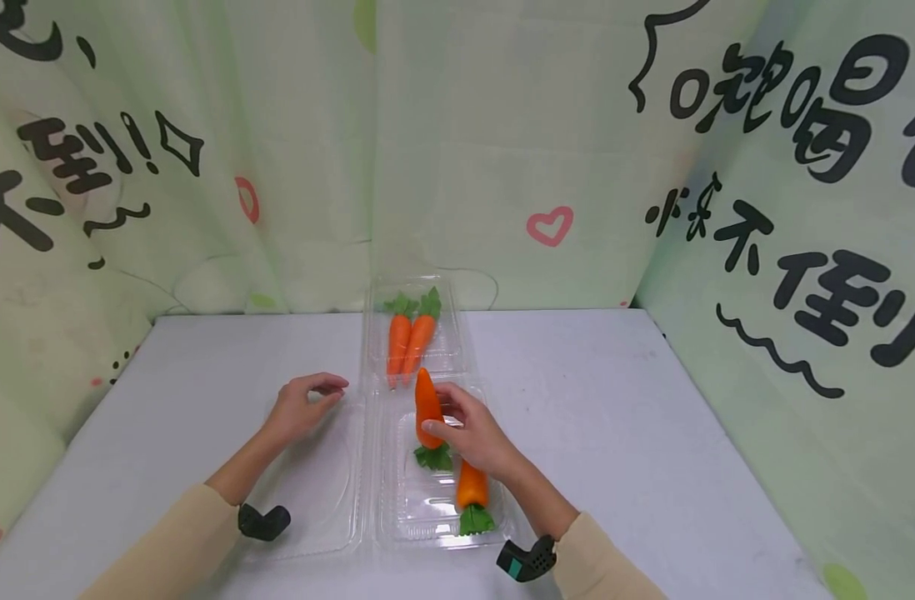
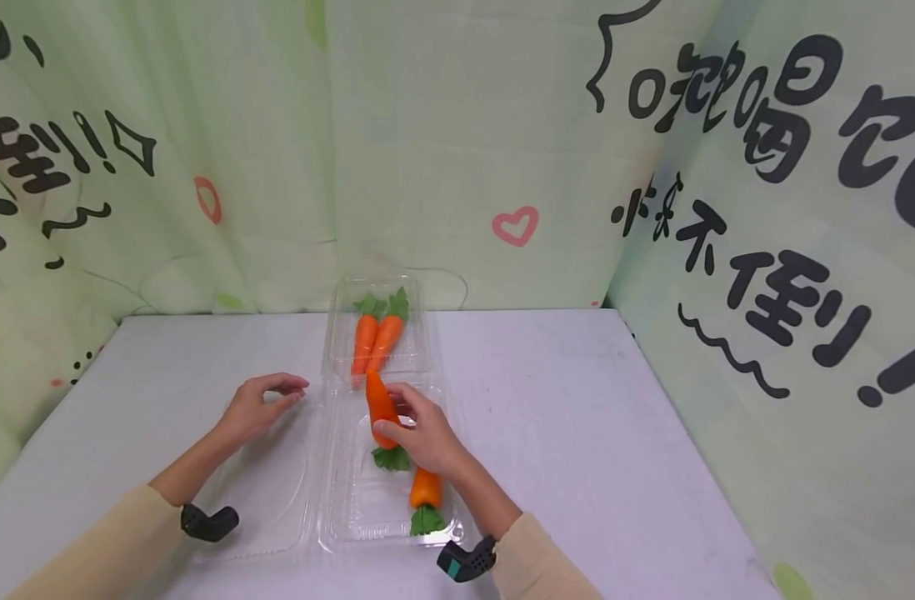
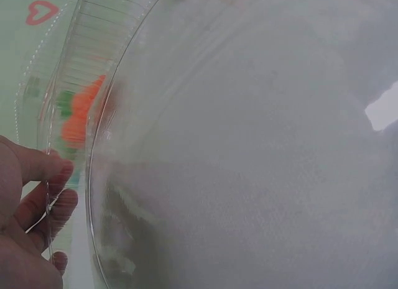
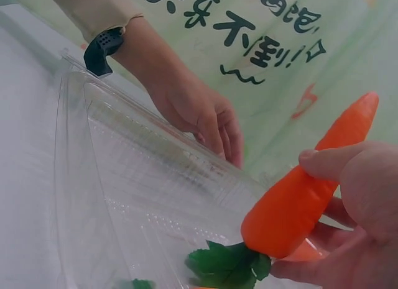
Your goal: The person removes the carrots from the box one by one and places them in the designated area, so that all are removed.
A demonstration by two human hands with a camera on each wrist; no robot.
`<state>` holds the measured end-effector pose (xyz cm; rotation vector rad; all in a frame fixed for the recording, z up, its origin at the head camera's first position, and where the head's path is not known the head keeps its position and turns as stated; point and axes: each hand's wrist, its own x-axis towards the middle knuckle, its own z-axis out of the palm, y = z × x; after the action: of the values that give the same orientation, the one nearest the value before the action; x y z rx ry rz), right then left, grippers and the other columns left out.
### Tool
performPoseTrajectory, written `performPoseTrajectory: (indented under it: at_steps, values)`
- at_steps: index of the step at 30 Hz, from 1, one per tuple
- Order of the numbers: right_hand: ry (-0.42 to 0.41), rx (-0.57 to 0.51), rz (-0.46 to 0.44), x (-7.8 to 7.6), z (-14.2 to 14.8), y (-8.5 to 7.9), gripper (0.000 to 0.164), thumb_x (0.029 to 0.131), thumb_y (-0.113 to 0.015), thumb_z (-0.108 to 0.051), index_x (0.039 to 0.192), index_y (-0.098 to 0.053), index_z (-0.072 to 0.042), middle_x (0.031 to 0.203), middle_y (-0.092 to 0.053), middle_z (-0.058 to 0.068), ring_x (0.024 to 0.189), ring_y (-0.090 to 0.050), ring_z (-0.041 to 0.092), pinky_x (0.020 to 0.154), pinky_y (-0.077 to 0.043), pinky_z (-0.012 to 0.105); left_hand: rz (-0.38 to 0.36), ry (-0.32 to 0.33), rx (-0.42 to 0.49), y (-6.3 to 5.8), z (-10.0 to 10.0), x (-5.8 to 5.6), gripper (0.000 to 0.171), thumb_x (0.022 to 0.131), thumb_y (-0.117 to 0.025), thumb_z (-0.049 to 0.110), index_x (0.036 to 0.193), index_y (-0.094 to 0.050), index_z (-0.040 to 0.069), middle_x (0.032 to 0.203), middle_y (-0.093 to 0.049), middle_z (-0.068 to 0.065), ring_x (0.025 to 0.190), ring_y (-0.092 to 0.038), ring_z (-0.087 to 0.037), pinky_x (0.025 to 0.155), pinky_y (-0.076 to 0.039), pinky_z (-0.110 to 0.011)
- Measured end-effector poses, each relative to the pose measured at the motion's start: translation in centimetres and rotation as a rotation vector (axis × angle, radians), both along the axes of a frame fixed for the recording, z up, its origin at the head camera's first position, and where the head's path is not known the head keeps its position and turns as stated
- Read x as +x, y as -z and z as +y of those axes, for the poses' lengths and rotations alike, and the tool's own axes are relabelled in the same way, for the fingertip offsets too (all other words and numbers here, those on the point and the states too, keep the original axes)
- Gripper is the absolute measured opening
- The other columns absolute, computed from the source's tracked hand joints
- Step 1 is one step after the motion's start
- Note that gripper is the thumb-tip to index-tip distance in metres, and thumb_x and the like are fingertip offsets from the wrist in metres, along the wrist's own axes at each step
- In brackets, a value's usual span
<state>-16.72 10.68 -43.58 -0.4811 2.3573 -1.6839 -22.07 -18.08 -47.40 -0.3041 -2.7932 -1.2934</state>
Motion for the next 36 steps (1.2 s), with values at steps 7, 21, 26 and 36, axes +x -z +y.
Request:
performPoseTrajectory:
  at_steps: [7,21,26,36]
  values:
    - [-0.013,-0.033,-0.003,0.08,-0.06,0.11,0.046,0.096,-0.059,-0.016,0.139,-0.043,-0.017,0.131,-0.057,0.007,0.125,-0.054,0.026,0.109,-0.042,0.044,-0.006,-0.001,0.011,-0.12,0.0,0.08,0.021,0.092,-0.063,0.007,0.112,-0.069,0.006,0.101,-0.072,-0.011,0.098,-0.062,-0.026,0.091,-0.051,-0.047]
    - [0.09,-0.012,-0.002,-0.06,0.28,0.0,0.042,0.092,-0.064,-0.018,0.132,-0.051,-0.015,0.123,-0.06,0.004,0.118,-0.055,0.024,0.099,-0.05,0.039,0.003,-0.002,0.014,-0.19,0.04,0.08,0.021,0.091,-0.064,0.006,0.111,-0.07,0.005,0.099,-0.072,-0.01,0.096,-0.063,-0.025,0.089,-0.051,-0.044]
    - [0.099,0.004,-0.005,-0.07,0.39,0.07,0.043,0.09,-0.067,-0.018,0.13,-0.052,-0.014,0.122,-0.061,0.005,0.114,-0.057,0.024,0.091,-0.053,0.033,0.009,0.002,0.02,-0.1,0.03,0.04,0.021,0.091,-0.064,0.005,0.11,-0.07,0.004,0.099,-0.072,-0.01,0.095,-0.063,-0.025,0.09,-0.051,-0.046]
    - [0.107,0.016,0.002,-0.04,0.63,0.15,0.047,0.086,-0.074,-0.023,0.129,-0.059,-0.016,0.12,-0.064,0.004,0.11,-0.06,0.022,0.089,-0.056,0.029,0.035,0.01,0.023,-0.03,0.04,0.05,0.02,0.09,-0.066,0.006,0.109,-0.071,0.004,0.097,-0.073,-0.009,0.094,-0.063,-0.025,0.088,-0.051,-0.045]
